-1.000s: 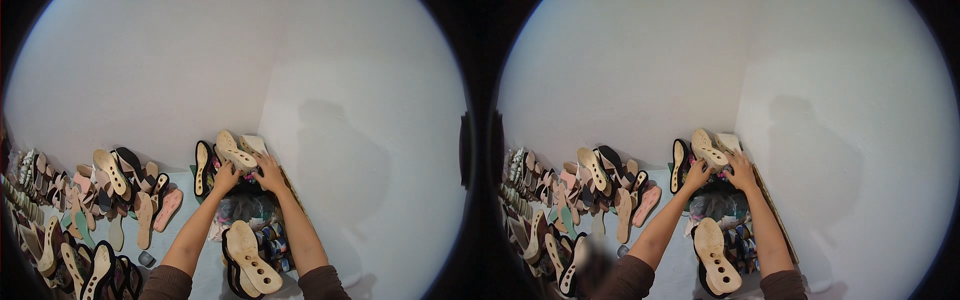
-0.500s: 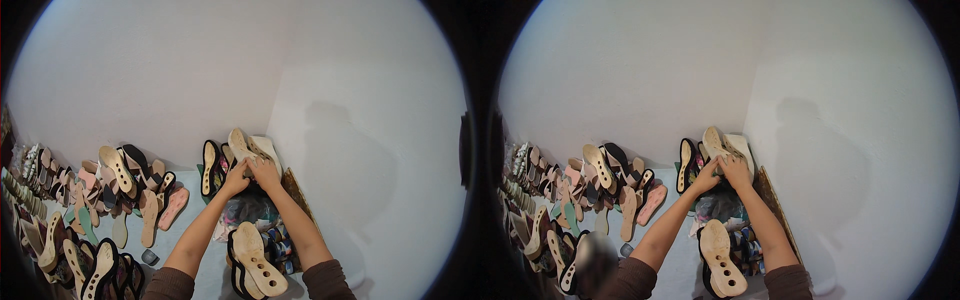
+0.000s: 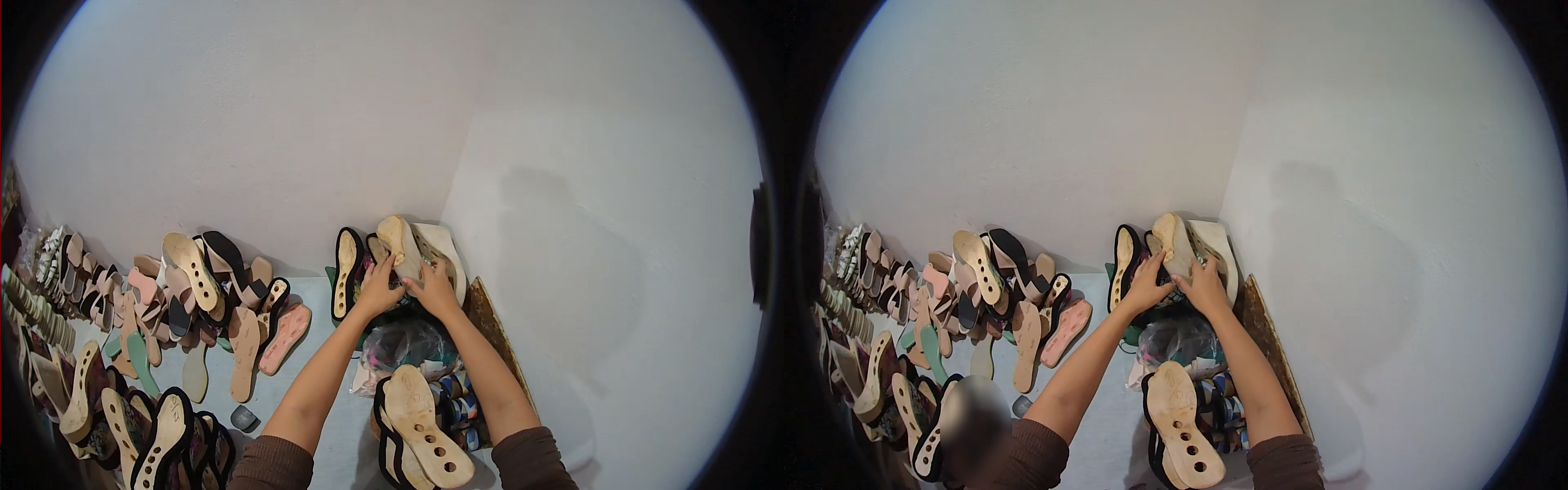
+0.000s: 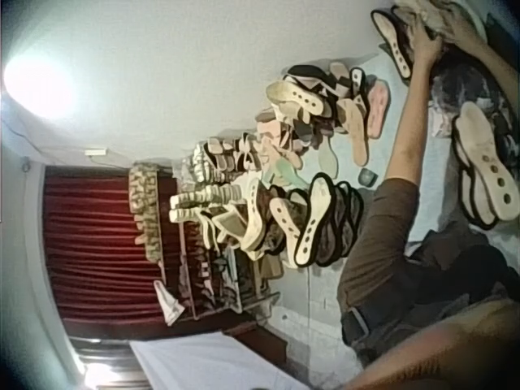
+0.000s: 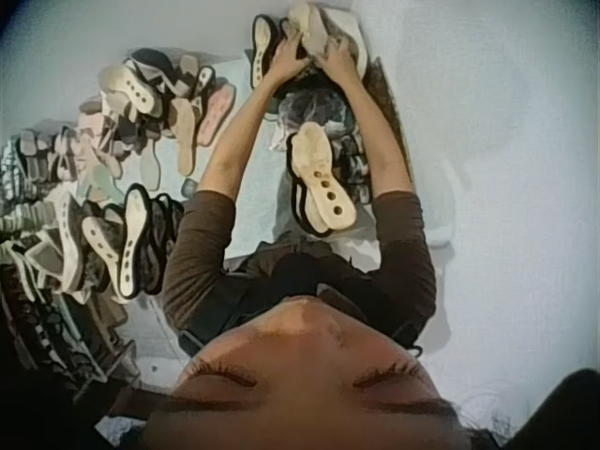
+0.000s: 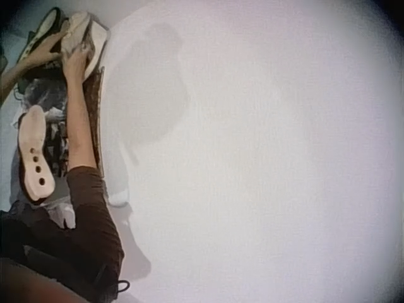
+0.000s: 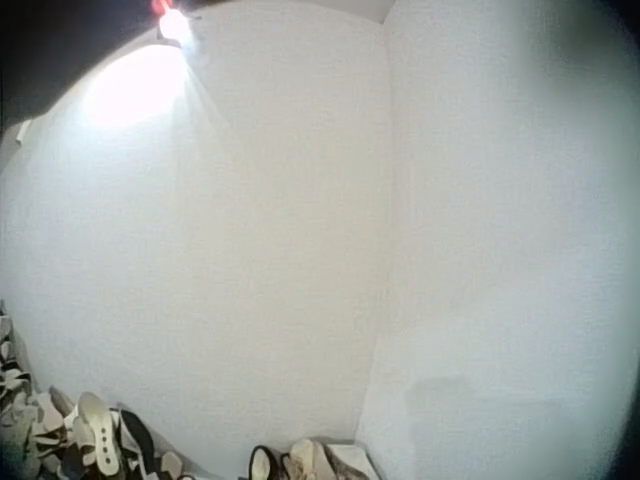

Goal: Sort and organize various shoe components, including wooden wedges and shoe uppers, on a workspace.

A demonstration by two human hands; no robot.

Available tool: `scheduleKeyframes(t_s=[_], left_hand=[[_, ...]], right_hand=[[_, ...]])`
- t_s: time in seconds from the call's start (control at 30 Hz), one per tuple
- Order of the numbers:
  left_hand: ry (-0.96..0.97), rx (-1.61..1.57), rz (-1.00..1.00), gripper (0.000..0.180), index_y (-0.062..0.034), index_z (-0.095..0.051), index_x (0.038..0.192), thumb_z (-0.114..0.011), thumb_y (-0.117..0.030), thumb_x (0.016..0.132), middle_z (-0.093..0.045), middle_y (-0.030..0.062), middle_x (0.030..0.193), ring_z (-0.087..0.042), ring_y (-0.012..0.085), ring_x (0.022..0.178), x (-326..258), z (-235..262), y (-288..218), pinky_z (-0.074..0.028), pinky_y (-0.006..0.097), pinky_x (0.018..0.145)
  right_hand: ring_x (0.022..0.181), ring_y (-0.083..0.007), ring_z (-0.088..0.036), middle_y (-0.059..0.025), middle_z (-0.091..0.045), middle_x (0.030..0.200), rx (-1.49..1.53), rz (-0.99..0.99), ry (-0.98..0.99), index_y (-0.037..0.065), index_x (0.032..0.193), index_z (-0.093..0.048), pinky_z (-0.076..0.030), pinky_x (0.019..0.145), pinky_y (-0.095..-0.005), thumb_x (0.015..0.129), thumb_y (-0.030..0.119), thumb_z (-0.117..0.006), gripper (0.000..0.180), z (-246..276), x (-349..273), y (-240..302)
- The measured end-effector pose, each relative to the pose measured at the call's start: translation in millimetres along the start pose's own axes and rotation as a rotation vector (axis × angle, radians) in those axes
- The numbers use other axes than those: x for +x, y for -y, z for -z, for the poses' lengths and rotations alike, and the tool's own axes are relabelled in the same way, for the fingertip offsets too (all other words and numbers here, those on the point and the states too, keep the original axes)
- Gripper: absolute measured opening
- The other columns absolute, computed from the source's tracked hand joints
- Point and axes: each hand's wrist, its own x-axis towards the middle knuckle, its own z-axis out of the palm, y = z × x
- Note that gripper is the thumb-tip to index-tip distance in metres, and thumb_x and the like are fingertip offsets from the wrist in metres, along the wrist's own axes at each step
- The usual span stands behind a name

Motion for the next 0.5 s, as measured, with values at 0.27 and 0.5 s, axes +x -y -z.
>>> scheduleKeyframes(t_s=[0.27,0.5], left_hand=[[-0.003,-0.091,-0.063,0.072,-0.0019,-0.031,0.13,-0.059,-0.02,0.066,-0.035,0.0204,0.132,-0.031,0.0339,0.123,-1.9,-5.3,18.9,-0.022,0.039,0.103],[0.03,-0.099,-0.038,0.075,-0.0036,-0.026,0.133,-0.059,-0.017,0.066,-0.033,0.0197,0.133,-0.029,0.0372,0.123,-11.4,-7.4,16.5,-0.022,0.041,0.104]], right_hand=[[0.107,-0.0327,-0.044,-0.0168,-0.045,0.117,-0.391,0.191,0.06,-0.004,0.12,-0.04,-0.037,0.09,-0.0411,0.073,0.028,-0.06,0.061,1.4,-5.9,17.2],[0.119,-0.0328,-0.037,-0.0153,-0.039,0.129,-0.363,0.304,0.114,-0.001,0.131,-0.028,-0.033,0.096,-0.0419,0.074,0.032,-0.059,0.073,1.9,-8.7,4.6]])
